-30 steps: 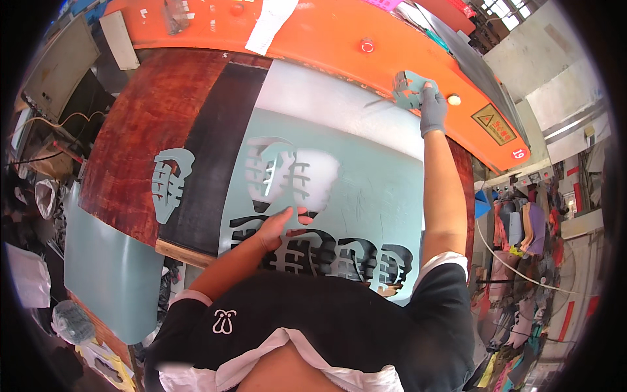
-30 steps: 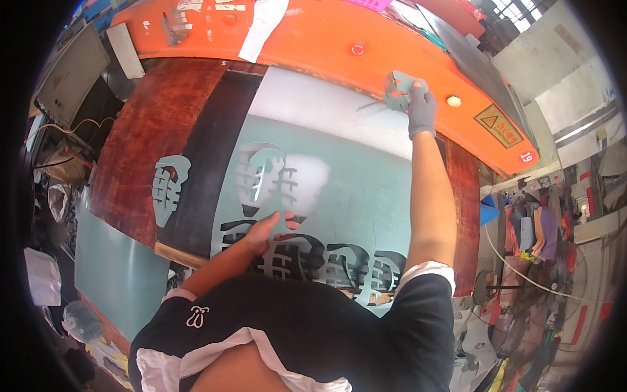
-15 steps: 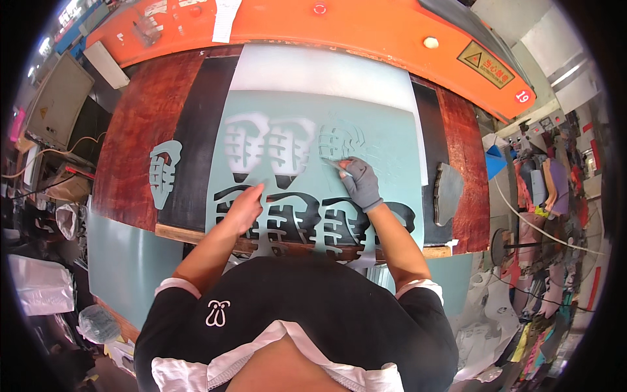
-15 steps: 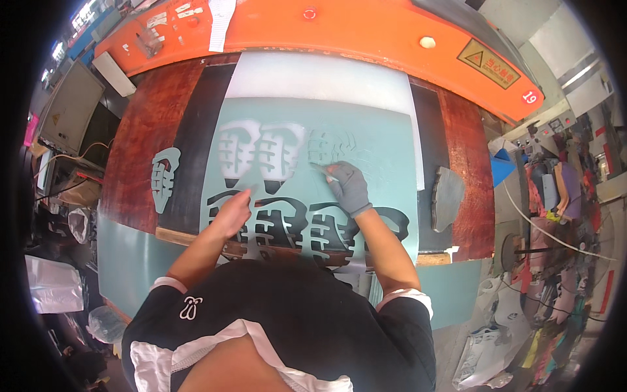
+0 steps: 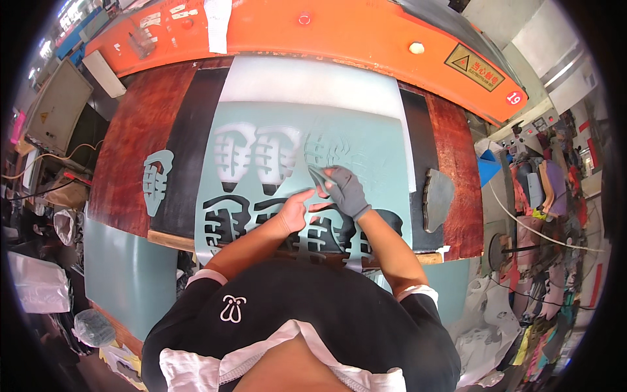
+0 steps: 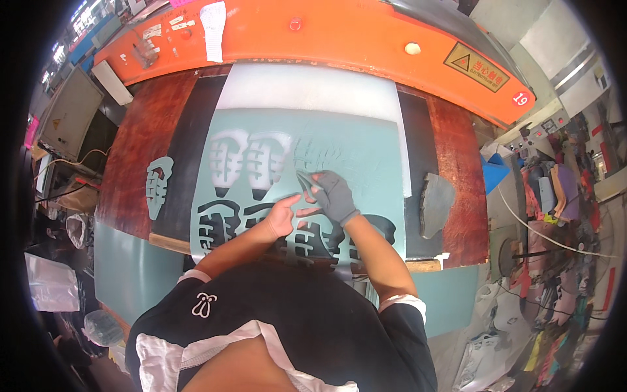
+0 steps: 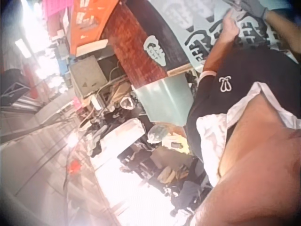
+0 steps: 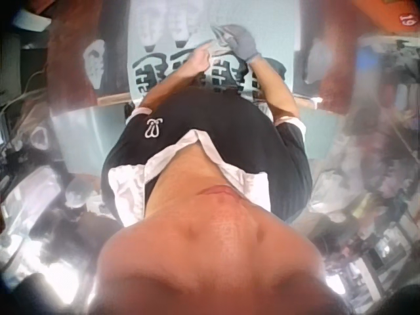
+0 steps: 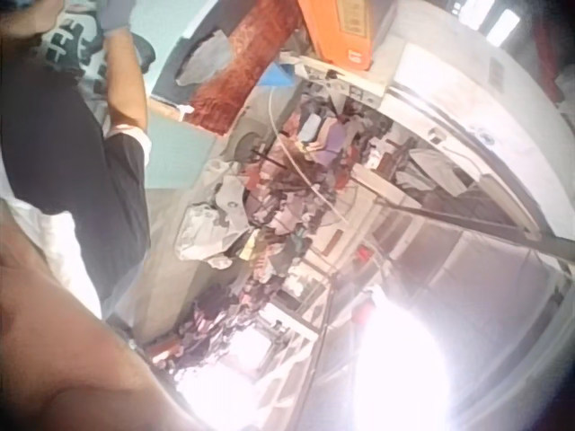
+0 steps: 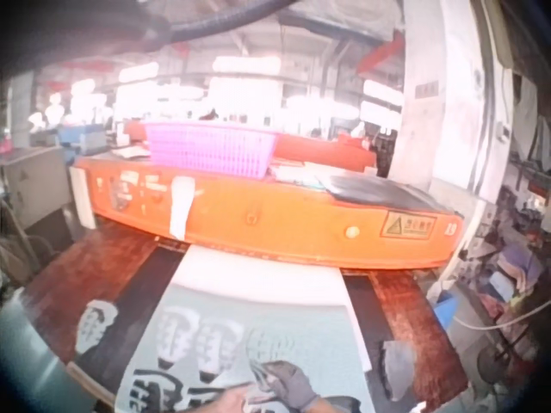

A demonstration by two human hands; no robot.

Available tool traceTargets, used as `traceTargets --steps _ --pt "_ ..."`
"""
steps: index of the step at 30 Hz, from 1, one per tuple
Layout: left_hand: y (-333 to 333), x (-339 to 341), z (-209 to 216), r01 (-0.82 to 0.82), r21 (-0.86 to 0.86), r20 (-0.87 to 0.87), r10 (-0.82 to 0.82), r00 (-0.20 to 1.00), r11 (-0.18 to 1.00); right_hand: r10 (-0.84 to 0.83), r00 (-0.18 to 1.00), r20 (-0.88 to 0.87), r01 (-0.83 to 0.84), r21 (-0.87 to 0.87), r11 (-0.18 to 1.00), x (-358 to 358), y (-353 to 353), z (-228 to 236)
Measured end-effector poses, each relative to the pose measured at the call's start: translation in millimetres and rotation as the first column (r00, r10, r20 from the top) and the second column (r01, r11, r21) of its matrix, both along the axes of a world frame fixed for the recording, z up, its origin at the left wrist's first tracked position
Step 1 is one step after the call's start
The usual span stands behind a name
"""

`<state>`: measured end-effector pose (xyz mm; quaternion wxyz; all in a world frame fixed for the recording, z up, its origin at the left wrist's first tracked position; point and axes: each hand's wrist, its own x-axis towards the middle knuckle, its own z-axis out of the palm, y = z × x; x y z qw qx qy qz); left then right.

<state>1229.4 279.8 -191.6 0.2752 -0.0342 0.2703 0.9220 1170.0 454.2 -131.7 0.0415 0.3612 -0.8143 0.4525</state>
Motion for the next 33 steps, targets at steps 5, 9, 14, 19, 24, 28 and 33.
traceTargets --steps 5,9,14,19,24,28,33 --pt "-0.1 0.0 0.2 0.019 0.003 0.044 -0.019 0.999 1.000 0.031 0.908 -0.418 0.059 0.200 0.978 -0.2 3.1 5.3" --pt "-0.4 1.8 3.7 0.046 -0.090 0.081 -0.039 0.996 0.995 -0.326 0.825 0.462 0.337 0.061 0.939 -51.6 5.9 10.9" --pt "0.4 5.7 9.0 -0.035 -0.143 0.039 0.041 0.998 0.989 -0.755 0.631 0.178 0.770 -0.026 0.637 -176.7 23.5 83.1" --pt "0.2 6.0 12.1 -0.035 -0.034 0.171 0.040 0.984 0.999 -0.519 0.798 0.308 0.603 -0.416 0.681 -229.6 50.8 166.5" --pt "0.4 4.7 7.4 -0.018 -0.067 0.097 0.024 0.995 0.998 -0.424 0.821 -0.382 0.378 -0.192 0.906 -162.2 85.5 163.7" --pt "-0.7 5.6 8.4 -0.019 -0.179 0.142 0.045 0.989 0.984 -0.273 0.922 -0.274 0.304 0.076 0.950 -59.6 110.7 68.7" --pt "-17.5 50.9 37.9 -0.124 -0.429 0.166 0.213 0.963 0.895 -0.228 0.963 -0.141 0.232 0.019 0.972 -4.7 124.7 -5.7"
